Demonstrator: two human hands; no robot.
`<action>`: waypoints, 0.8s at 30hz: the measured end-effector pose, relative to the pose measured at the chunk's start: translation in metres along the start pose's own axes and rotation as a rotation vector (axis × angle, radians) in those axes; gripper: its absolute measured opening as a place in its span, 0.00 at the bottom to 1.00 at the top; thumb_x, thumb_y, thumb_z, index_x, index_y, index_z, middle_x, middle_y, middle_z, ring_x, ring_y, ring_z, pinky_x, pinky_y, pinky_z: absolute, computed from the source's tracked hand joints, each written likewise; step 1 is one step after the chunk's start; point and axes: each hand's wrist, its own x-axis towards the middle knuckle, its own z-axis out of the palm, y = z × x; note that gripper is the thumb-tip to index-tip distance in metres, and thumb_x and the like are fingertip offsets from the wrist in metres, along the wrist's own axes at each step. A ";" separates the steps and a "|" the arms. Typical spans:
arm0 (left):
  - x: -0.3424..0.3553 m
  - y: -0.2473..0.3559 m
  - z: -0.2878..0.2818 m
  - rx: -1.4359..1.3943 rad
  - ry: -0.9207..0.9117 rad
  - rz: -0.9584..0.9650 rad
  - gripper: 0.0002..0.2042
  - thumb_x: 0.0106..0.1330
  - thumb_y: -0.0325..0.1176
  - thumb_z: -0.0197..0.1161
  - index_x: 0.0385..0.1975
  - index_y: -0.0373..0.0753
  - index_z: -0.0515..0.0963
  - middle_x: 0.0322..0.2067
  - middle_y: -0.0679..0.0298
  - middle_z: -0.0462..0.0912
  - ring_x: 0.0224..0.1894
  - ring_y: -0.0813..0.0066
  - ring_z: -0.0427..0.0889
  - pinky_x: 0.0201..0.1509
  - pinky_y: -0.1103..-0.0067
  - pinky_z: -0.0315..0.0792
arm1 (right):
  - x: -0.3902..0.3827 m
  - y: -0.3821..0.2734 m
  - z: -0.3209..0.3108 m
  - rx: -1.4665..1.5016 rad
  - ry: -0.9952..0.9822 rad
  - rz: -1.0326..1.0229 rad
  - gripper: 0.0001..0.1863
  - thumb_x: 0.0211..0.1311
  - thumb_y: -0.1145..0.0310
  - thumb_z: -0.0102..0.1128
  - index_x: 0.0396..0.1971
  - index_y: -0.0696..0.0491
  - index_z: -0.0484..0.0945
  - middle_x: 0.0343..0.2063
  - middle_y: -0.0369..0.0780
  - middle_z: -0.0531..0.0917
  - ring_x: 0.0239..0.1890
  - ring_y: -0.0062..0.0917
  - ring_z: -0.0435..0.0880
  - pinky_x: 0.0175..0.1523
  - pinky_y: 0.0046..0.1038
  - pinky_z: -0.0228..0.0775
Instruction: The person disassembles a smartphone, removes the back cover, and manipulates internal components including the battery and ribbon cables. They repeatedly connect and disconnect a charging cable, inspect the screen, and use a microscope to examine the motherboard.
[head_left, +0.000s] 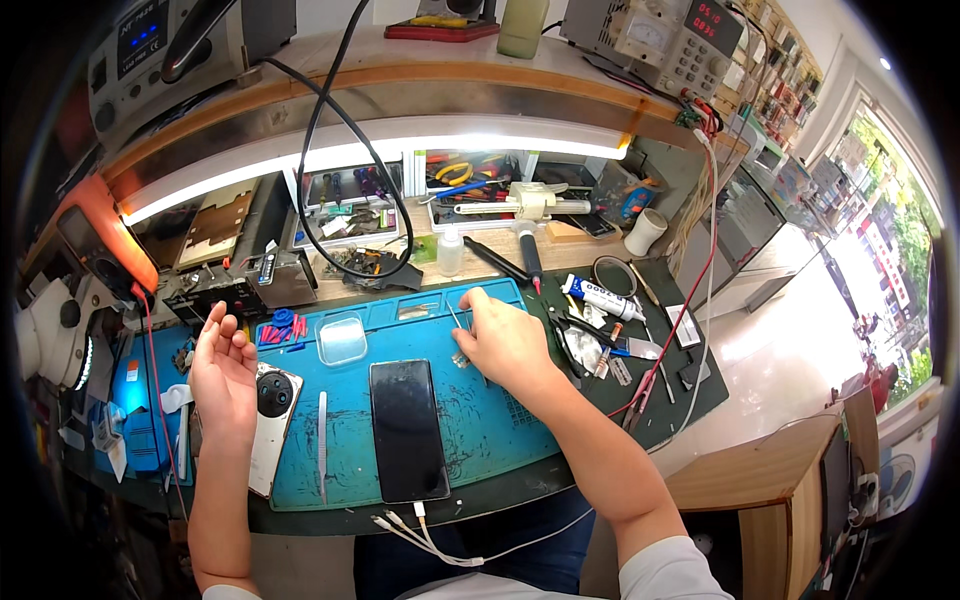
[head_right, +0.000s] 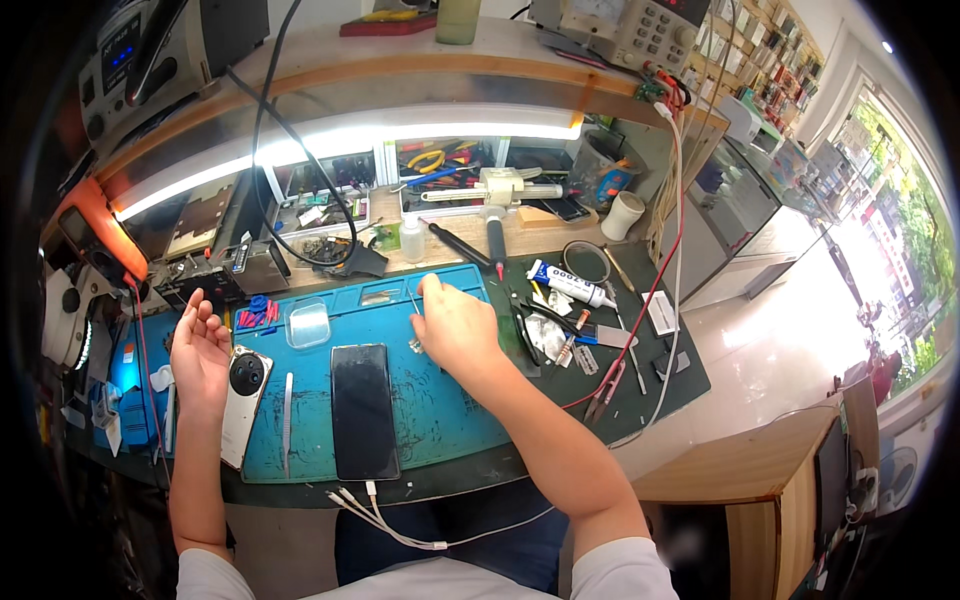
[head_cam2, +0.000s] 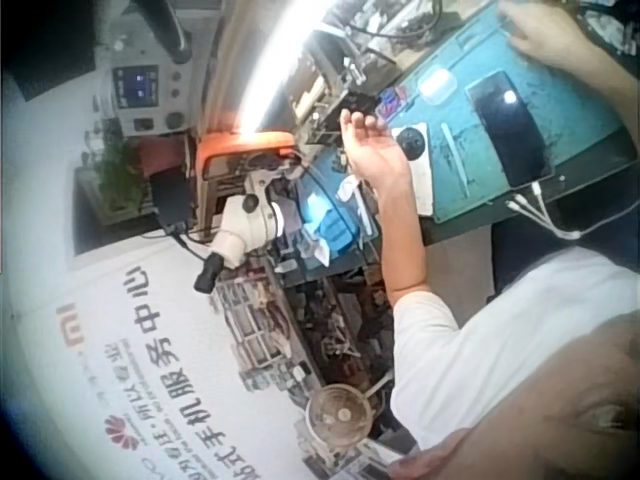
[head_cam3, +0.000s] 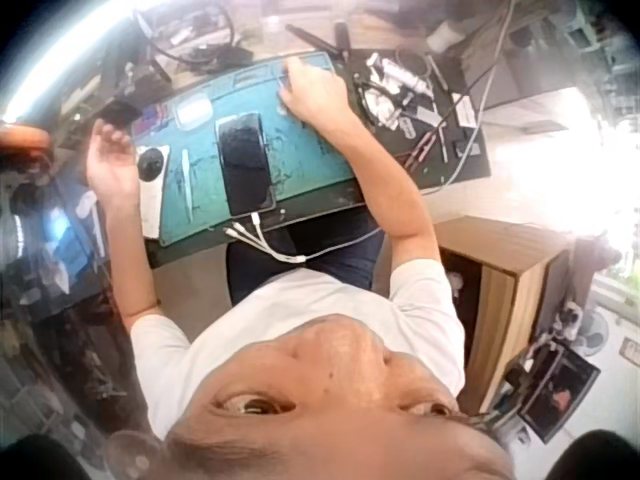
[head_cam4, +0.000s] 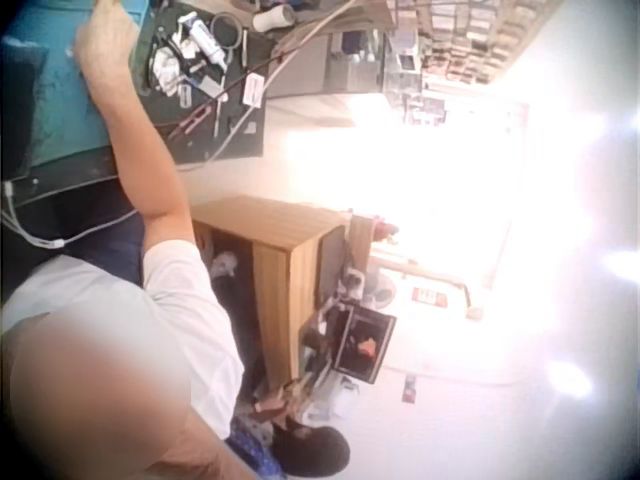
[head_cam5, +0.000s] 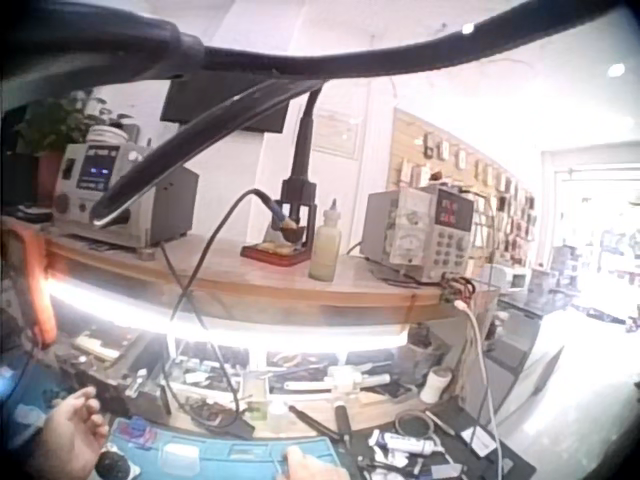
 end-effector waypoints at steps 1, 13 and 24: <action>0.000 0.000 0.000 -0.001 0.000 -0.005 0.15 0.75 0.33 0.52 0.57 0.36 0.73 0.39 0.70 0.77 0.37 0.83 0.73 0.42 0.83 0.72 | 0.000 -0.001 0.000 0.000 -0.001 0.001 0.17 0.60 0.60 0.65 0.46 0.49 0.74 0.30 0.36 0.85 0.37 0.32 0.85 0.41 0.36 0.76; -0.003 0.006 0.006 -0.024 -0.005 -0.026 0.15 0.74 0.30 0.50 0.57 0.34 0.71 0.38 0.66 0.78 0.38 0.79 0.75 0.42 0.81 0.73 | 0.001 -0.009 -0.008 -0.028 -0.068 0.038 0.19 0.60 0.60 0.65 0.48 0.50 0.74 0.33 0.38 0.86 0.40 0.35 0.86 0.43 0.38 0.76; -0.008 0.007 0.013 -0.024 0.026 -0.033 0.14 0.76 0.29 0.48 0.57 0.34 0.69 0.38 0.66 0.77 0.36 0.79 0.75 0.40 0.82 0.73 | 0.000 -0.014 -0.012 -0.023 -0.083 0.068 0.17 0.60 0.61 0.67 0.46 0.50 0.75 0.27 0.35 0.84 0.36 0.31 0.85 0.40 0.35 0.75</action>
